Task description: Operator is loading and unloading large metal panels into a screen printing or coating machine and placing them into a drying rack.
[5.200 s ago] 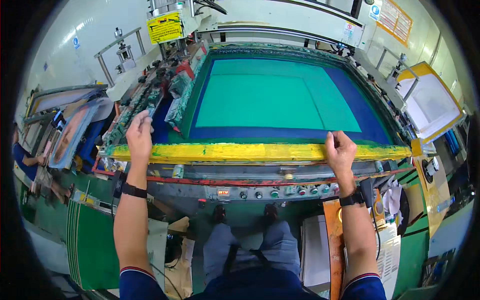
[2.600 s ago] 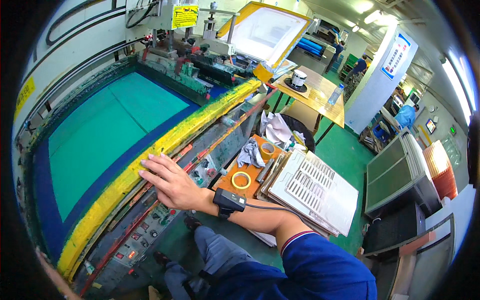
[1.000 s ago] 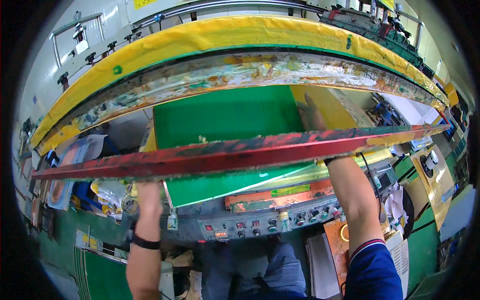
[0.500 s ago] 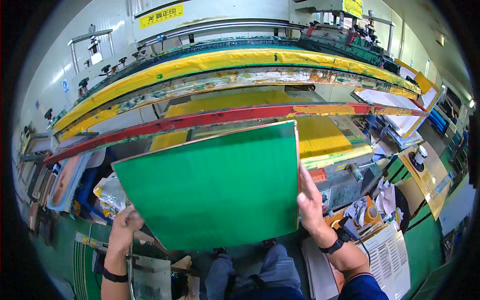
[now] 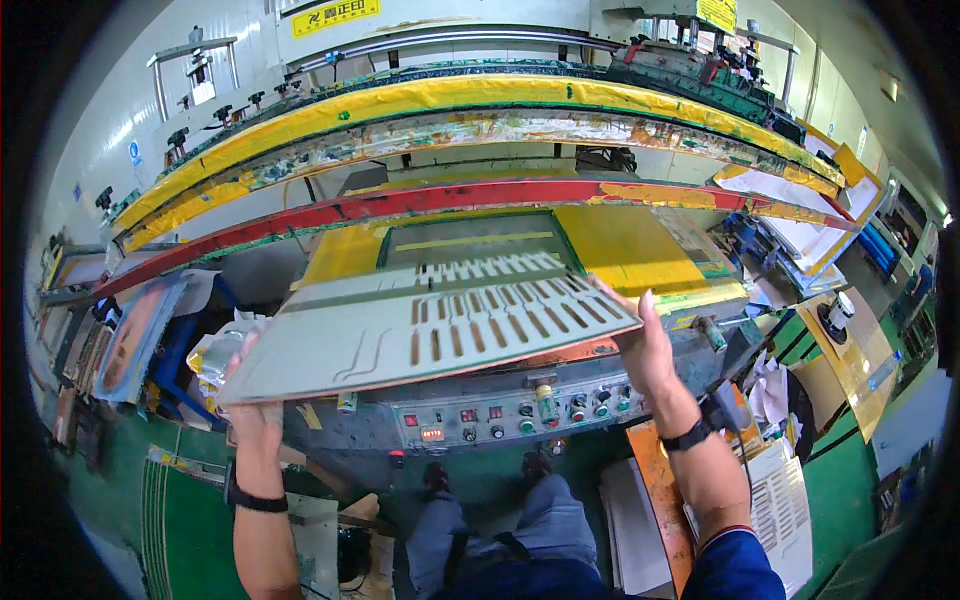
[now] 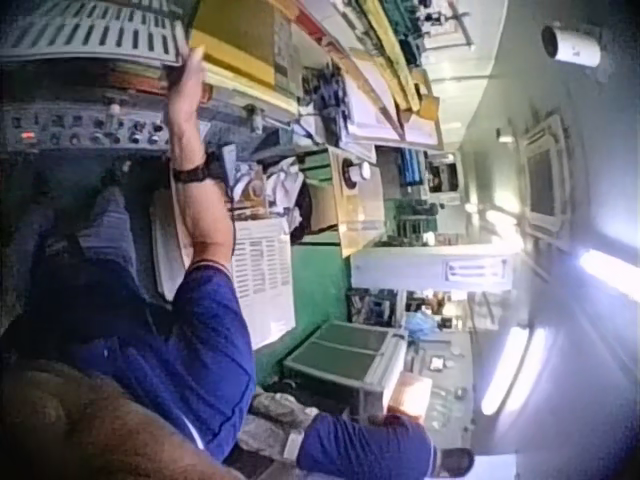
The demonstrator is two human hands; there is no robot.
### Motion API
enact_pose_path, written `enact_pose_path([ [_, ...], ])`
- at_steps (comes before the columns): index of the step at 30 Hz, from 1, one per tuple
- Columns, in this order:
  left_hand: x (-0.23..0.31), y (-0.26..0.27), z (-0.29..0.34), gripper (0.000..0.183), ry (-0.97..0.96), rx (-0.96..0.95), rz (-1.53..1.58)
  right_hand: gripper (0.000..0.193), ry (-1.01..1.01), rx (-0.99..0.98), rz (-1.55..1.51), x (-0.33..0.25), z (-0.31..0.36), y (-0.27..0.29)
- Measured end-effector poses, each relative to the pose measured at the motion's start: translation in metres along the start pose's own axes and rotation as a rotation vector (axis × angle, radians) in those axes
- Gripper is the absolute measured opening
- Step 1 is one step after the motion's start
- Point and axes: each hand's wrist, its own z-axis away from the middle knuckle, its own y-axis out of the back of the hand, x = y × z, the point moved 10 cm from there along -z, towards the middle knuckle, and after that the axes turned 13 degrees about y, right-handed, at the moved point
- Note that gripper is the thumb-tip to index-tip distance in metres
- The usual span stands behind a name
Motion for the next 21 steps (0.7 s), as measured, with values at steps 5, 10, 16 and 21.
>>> enact_pose_path([
  [5,-0.041,-0.024,-0.081,0.061,0.111,-0.181,-0.210,0.082,-0.404,0.116,0.038,0.069,-0.053,0.067],
  [10,-0.081,-0.056,-0.173,0.064,0.224,-0.286,-0.494,0.063,-0.433,0.195,0.555,0.139,-0.098,0.147],
  [16,-0.123,-0.021,-0.256,0.054,0.018,-0.175,-1.269,0.043,0.010,0.040,1.172,0.172,-0.137,0.187],
  [21,-0.151,0.007,-0.278,0.061,-0.009,-0.246,-1.290,0.043,-0.200,0.131,1.194,0.196,-0.138,0.185],
])
